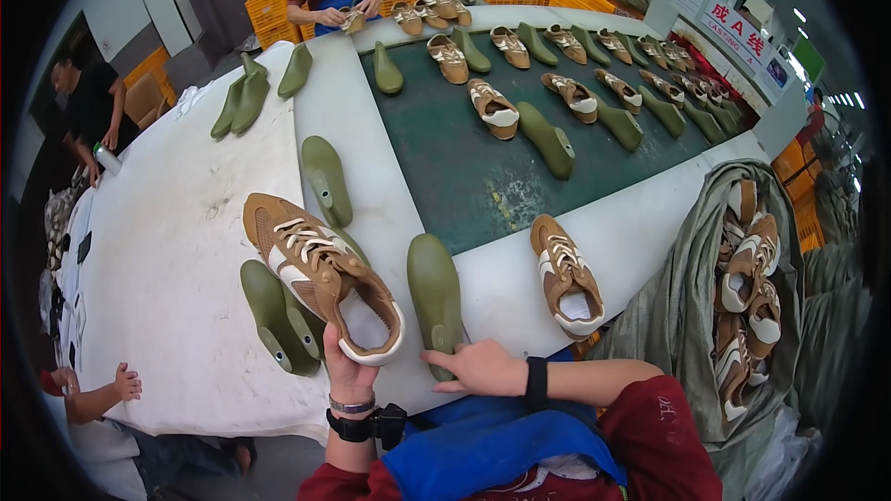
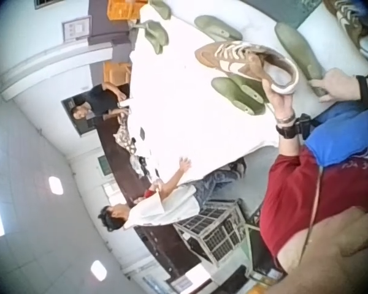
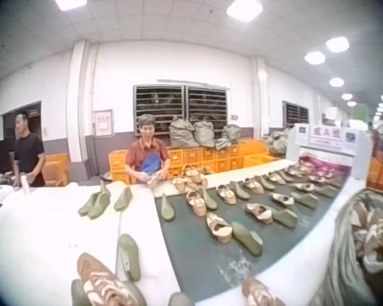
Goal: Organizing finished shoe uppers onto shoe lasts on a production line workbench.
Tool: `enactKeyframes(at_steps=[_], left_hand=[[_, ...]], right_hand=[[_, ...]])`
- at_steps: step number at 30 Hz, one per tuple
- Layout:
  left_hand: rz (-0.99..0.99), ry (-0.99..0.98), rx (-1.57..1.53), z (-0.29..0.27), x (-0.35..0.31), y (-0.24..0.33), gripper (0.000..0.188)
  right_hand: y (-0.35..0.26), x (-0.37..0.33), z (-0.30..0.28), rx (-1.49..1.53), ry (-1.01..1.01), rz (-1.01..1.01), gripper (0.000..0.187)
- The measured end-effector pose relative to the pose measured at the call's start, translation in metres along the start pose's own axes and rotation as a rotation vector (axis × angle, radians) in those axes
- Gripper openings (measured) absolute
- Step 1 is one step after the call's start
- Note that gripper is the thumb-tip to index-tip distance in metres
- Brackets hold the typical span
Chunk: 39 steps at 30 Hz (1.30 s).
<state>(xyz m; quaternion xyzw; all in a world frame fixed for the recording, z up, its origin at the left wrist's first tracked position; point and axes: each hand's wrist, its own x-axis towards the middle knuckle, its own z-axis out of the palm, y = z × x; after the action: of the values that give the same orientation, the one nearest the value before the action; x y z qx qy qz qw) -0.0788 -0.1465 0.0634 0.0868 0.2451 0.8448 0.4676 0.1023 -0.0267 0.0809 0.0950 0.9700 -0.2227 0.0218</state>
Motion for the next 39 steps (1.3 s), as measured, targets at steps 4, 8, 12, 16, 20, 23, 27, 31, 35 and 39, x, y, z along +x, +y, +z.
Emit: enactKeyframes(at_steps=[4, 8, 12, 16, 20, 23, 27, 31, 35, 39], left_hand=[[0.027, 0.029, 0.057, -0.002, -0.006, 0.002, 0.073], [-0.014, 0.036, 0.068, -0.009, -0.02, 0.004, 0.075], [-0.034, 0.024, 0.229, -0.006, -0.03, -0.006, 0.077], [-0.187, -0.027, 0.134, 0.007, -0.043, -0.016, 0.078], [-0.26, 0.008, 0.144, -0.001, -0.04, -0.026, 0.074], [-0.256, 0.03, 0.155, 0.007, -0.024, -0.034, 0.065], [-0.238, 0.121, 0.064, 0.021, -0.004, -0.047, 0.061], [-0.312, 0.074, 0.018, 0.022, 0.01, -0.066, 0.06], [-0.397, -0.011, 0.064, 0.049, -0.003, -0.084, 0.056], [-0.48, -0.171, 0.363, 0.047, 0.012, -0.117, 0.052]], right_hand=[[0.021, 0.019, 0.002, 0.046, 0.112, 0.106, 0.021], [0.101, 0.08, -0.015, -0.116, 0.32, 0.146, 0.013], [0.17, 0.151, -0.04, -0.102, 0.19, 0.316, 0.013], [0.197, 0.165, -0.031, -0.162, 0.136, 0.396, 0.015], [0.199, 0.164, -0.038, -0.123, 0.09, 0.393, 0.02], [0.183, 0.149, -0.041, -0.141, 0.098, 0.426, 0.037], [0.119, 0.111, -0.07, -0.101, 0.316, 0.25, 0.018], [0.045, 0.007, -0.084, 0.38, 0.172, 0.017, 0.031], [0.035, -0.041, -0.043, 0.532, 0.412, -0.139, 0.029], [0.059, -0.096, -0.055, 0.422, 0.327, -0.029, 0.025]])
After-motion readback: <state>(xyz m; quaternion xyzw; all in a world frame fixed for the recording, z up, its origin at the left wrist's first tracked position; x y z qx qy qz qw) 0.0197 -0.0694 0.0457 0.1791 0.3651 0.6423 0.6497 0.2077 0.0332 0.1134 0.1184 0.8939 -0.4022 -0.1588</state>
